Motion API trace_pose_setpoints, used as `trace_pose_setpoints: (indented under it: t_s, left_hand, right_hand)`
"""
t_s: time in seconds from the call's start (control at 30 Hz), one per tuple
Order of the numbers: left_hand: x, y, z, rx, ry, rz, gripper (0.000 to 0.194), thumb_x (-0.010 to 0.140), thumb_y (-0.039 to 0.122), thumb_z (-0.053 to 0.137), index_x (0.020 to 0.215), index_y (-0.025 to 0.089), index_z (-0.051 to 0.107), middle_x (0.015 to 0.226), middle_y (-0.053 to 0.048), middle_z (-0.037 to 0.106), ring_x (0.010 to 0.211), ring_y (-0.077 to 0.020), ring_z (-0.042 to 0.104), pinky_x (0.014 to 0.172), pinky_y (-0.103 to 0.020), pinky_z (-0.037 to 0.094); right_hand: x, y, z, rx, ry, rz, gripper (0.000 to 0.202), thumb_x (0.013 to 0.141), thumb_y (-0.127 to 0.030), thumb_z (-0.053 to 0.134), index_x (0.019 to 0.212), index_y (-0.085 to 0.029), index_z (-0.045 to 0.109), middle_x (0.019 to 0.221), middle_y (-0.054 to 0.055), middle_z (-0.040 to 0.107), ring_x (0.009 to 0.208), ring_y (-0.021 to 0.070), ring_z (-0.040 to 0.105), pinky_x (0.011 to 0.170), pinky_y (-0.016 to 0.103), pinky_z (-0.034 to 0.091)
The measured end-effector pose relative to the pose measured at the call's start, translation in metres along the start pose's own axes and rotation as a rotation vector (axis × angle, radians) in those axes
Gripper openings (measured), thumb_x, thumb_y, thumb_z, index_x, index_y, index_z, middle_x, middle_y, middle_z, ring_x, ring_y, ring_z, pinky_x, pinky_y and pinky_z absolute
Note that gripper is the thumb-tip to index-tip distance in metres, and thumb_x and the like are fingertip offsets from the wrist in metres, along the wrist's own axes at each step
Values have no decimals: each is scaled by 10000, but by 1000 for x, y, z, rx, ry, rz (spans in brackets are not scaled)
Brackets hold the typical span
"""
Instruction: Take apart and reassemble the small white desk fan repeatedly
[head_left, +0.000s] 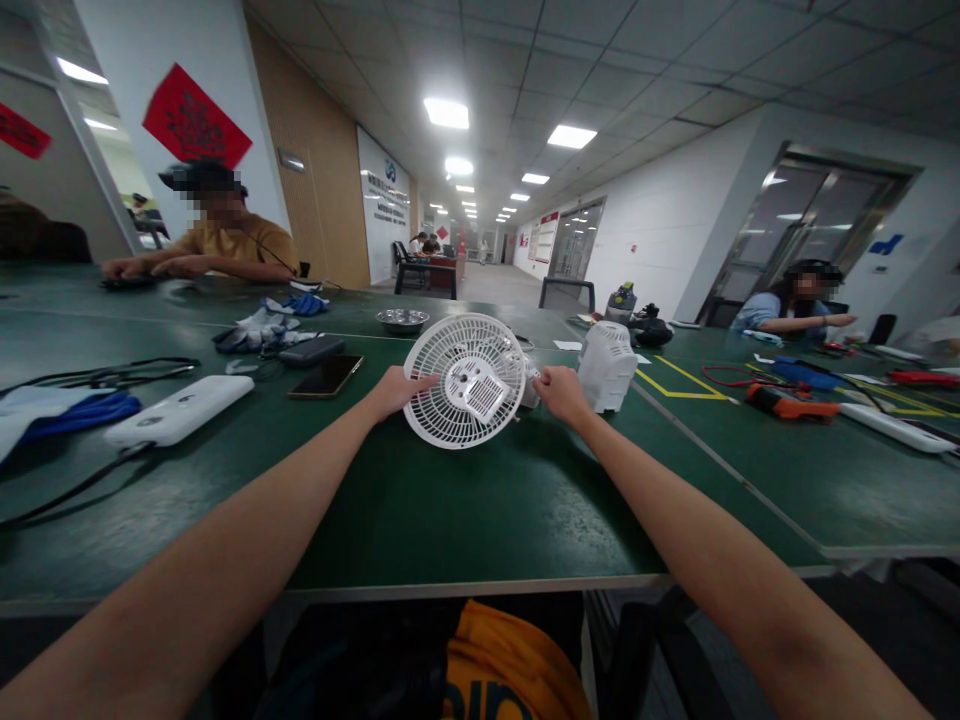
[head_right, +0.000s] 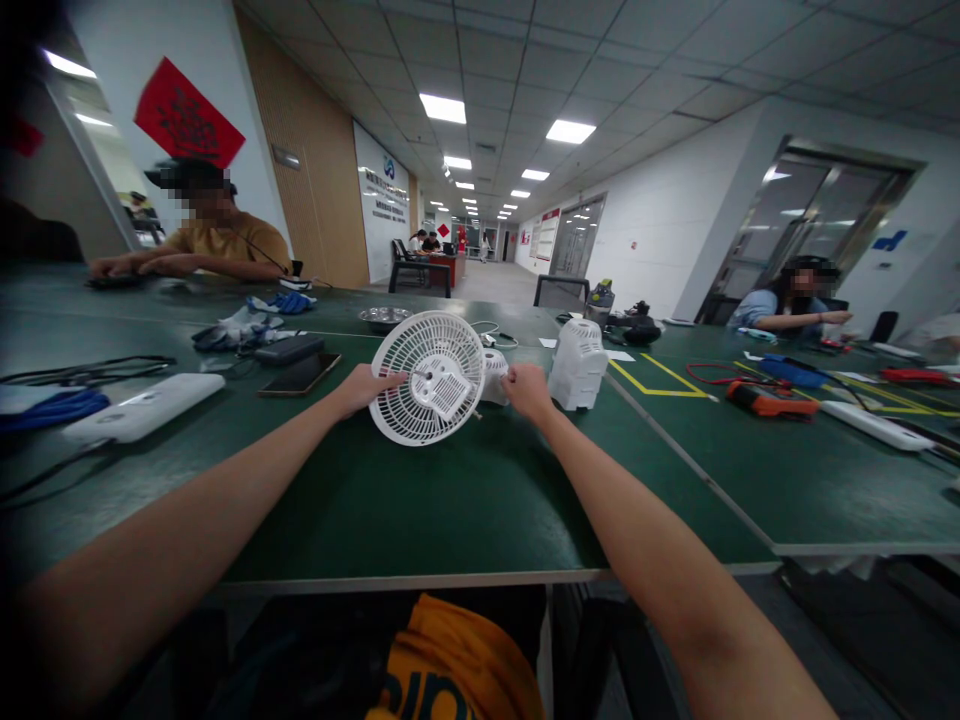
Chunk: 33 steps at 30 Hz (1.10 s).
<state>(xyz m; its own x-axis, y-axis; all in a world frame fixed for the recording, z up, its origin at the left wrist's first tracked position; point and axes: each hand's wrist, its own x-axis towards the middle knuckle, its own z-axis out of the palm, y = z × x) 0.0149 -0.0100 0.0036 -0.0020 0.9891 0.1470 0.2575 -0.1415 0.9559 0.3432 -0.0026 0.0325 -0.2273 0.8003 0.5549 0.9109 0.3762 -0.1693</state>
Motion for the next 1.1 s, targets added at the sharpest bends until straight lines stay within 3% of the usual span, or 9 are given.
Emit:
trace_pose_setpoints:
  t_s: [0.17,0.33,0.53,0.67,0.8,0.9,1.0,1.1]
  left_hand:
    - [-2,3,0,-5,-7,-22,347,657,422,797,831,131,723,797,-104,746,708,-236,691,689,-374,549]
    - [-5,6,1,14,14,-16,324,667,416,787,805,131,722,770,-96,742,688,-230,683,671,-359,541]
    - [-3,4,1,55,8,13,309,681,421,773,783,135,717,728,-84,730,645,-215,670,647,-345,534]
    - [-3,5,0,42,8,-14,354,656,443,785,816,134,721,770,-93,740,678,-224,682,661,-346,538]
    - [-4,5,-1,35,-8,-16,396,645,464,789,844,129,720,805,-102,746,705,-233,690,674,-356,544]
    - [-2,3,-1,21,-15,-11,400,644,466,791,850,130,723,807,-106,748,720,-240,694,692,-366,547]
    - [0,1,-1,25,0,-17,395,642,459,795,853,133,728,808,-113,749,727,-246,698,711,-376,545]
    - [0,1,-1,19,3,-31,401,631,456,804,856,133,730,819,-118,752,726,-248,700,713,-375,543]
  right_hand:
    - [0,-3,-3,0,-35,-37,280,782,-191,525,502,-181,527,538,38,540,569,148,444,593,281,260]
    - [-2,-9,0,26,-24,-47,293,771,-178,504,482,-183,462,493,2,457,517,118,345,569,278,234]
    - [-8,-21,-1,277,-21,-83,381,807,-261,494,470,-191,332,469,-50,275,512,86,247,534,256,209]
    - [-11,-28,-4,402,-51,-47,384,817,-326,517,494,-185,364,474,-46,333,502,78,305,511,232,242]
    - [-16,-38,0,731,-294,145,309,868,-443,477,717,-179,535,559,-12,542,497,113,499,453,200,346]
    - [-21,-50,5,1081,-535,308,391,887,-566,417,911,-204,562,673,19,627,562,151,609,429,201,420]
    - [-24,-61,8,1364,-747,390,480,896,-628,347,956,-208,571,755,45,657,643,164,644,510,245,519]
    - [-26,-69,6,1535,-817,447,477,914,-607,318,963,-205,570,832,56,666,740,166,650,622,284,564]
